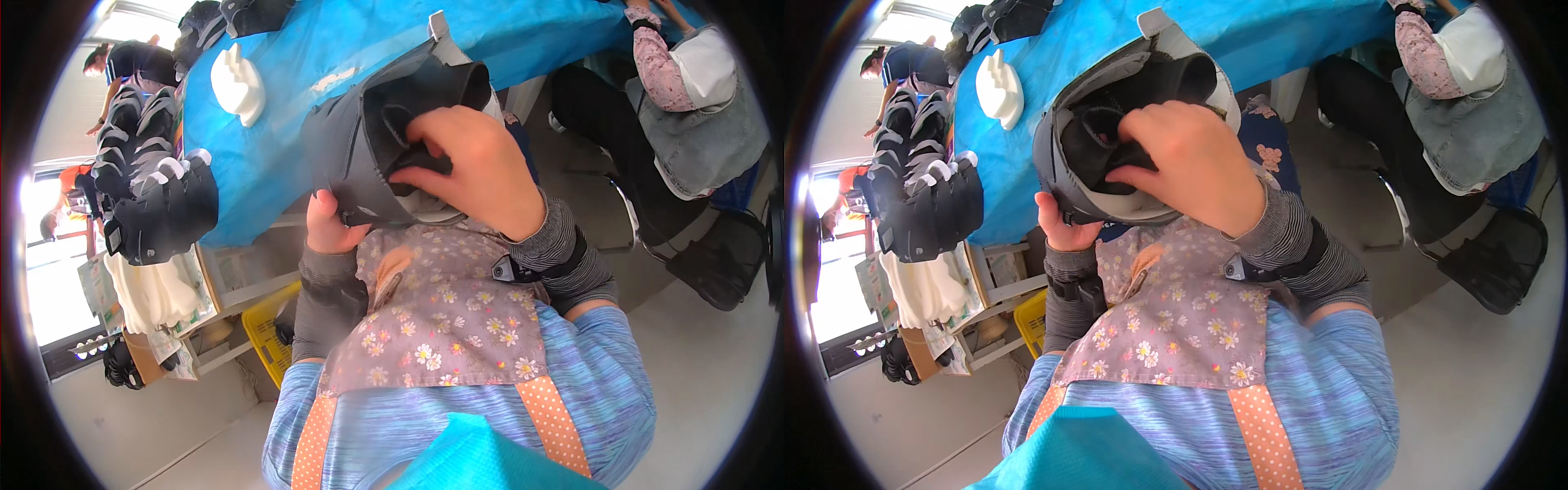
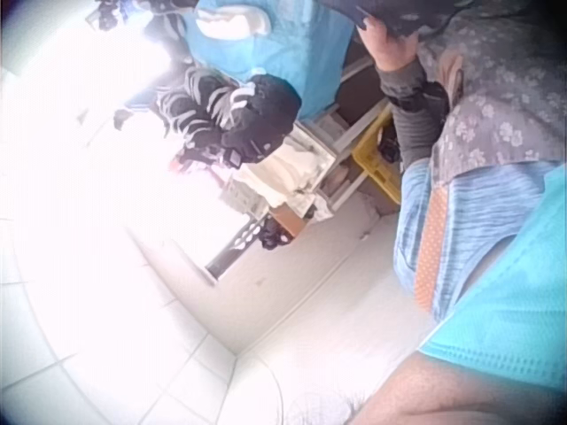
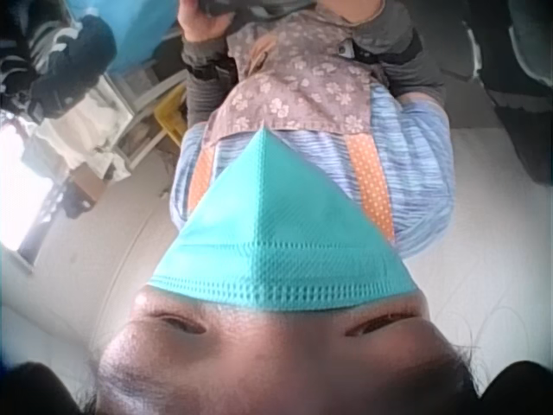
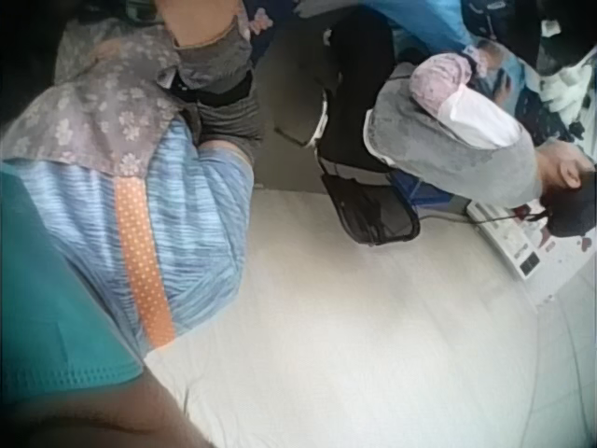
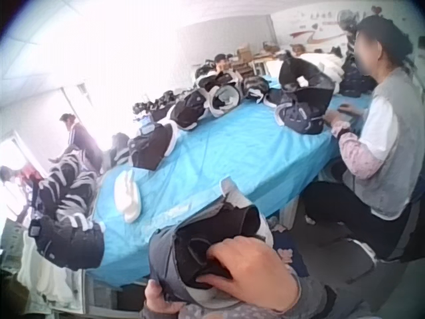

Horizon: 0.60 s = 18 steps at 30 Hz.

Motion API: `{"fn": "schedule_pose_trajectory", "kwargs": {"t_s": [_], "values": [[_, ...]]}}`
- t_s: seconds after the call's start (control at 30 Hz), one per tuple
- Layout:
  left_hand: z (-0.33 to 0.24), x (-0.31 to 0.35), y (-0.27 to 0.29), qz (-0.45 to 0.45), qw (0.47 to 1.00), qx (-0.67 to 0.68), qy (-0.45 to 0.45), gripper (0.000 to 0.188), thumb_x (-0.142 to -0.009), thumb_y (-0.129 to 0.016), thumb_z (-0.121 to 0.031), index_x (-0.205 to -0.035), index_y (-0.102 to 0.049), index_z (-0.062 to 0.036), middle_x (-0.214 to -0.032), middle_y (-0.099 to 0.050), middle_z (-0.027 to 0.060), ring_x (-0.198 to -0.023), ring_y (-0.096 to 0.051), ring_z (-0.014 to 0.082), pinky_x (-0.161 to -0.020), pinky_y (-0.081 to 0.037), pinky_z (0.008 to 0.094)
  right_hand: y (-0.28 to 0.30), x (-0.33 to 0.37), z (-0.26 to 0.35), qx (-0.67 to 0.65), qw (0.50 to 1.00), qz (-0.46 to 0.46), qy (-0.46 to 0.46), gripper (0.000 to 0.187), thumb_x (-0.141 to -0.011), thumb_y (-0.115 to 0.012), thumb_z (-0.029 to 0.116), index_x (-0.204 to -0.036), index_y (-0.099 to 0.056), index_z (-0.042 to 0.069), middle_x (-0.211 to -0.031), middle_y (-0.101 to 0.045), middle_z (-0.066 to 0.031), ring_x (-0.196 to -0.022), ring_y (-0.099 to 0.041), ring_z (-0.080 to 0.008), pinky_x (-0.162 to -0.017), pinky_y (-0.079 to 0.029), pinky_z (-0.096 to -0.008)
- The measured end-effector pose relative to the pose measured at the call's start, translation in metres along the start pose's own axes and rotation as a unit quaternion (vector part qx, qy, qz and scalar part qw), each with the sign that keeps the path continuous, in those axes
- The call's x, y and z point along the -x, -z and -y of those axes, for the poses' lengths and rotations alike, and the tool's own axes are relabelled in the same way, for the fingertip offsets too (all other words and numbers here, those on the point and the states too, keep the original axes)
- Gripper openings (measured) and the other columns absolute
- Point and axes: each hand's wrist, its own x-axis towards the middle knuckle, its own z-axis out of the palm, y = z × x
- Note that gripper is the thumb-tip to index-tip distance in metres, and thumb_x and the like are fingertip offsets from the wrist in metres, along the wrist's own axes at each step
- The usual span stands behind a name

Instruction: The person picks up a white foam component and inserts it into a black fabric shell, pressing the foam into position by hand.

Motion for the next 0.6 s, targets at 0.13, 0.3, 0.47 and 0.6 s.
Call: {"fn": "schedule_pose_trajectory", "kwargs": {"t_s": [0.13, 0.3, 0.47, 0.6], "values": [[-0.002, 0.002, 0.004, -0.028, 0.997, -0.071, -0.016, 0.081, -0.09, -0.052, -0.056, -0.148, -0.027, -0.0044, -0.15, -0.033, 0.0177, -0.136, -0.036, 0.0353, -0.114, -0.027, 0.051, -0.011, 0.004, -0.013, -0.015, 0.994, -0.007, 0.109, 0.021, -0.071, -0.078, 0.013, -0.074, -0.059, 0.005, -0.07, -0.052, -0.0061, -0.062, -0.051, -0.023, -0.054, -0.039, -0.0337], [-0.015, 0.005, 0.005, -0.109, 0.95, -0.268, -0.118, 0.066, -0.095, -0.047, -0.048, -0.144, -0.037, -0.0058, -0.147, -0.04, 0.0156, -0.134, -0.039, 0.0353, -0.114, -0.025, 0.0523, -0.015, 0.013, -0.016, -0.21, 0.977, -0.015, -0.044, 0.019, -0.078, -0.072, 0.009, -0.067, -0.057, 0.004, -0.065, -0.05, -0.0043, -0.059, -0.048, -0.0171, -0.053, -0.036, -0.0296], [-0.012, 0.0, 0.009, 0.017, 0.99, 0.114, -0.079, 0.061, -0.096, -0.046, -0.045, -0.141, -0.041, -0.0056, -0.145, -0.043, 0.0157, -0.133, -0.041, 0.0335, -0.113, -0.028, 0.0505, -0.02, 0.007, -0.028, -0.34, 0.907, 0.048, -0.244, 0.022, -0.082, -0.074, 0.015, -0.074, -0.06, 0.0, -0.07, -0.057, 0.0005, -0.062, -0.047, -0.0035, -0.053, -0.037, -0.0234], [-0.012, 0.001, 0.023, -0.097, 0.948, -0.282, -0.111, 0.059, -0.098, -0.043, -0.046, -0.141, -0.042, -0.0057, -0.144, -0.045, 0.0161, -0.131, -0.044, 0.0335, -0.111, -0.033, 0.0506, -0.019, -0.004, -0.025, -0.286, 0.928, 0.073, -0.228, 0.017, -0.081, -0.074, 0.012, -0.086, -0.063, 0.0, -0.073, -0.061, -0.0008, -0.066, -0.053, -0.0049, -0.058, -0.043, -0.0232]]}}
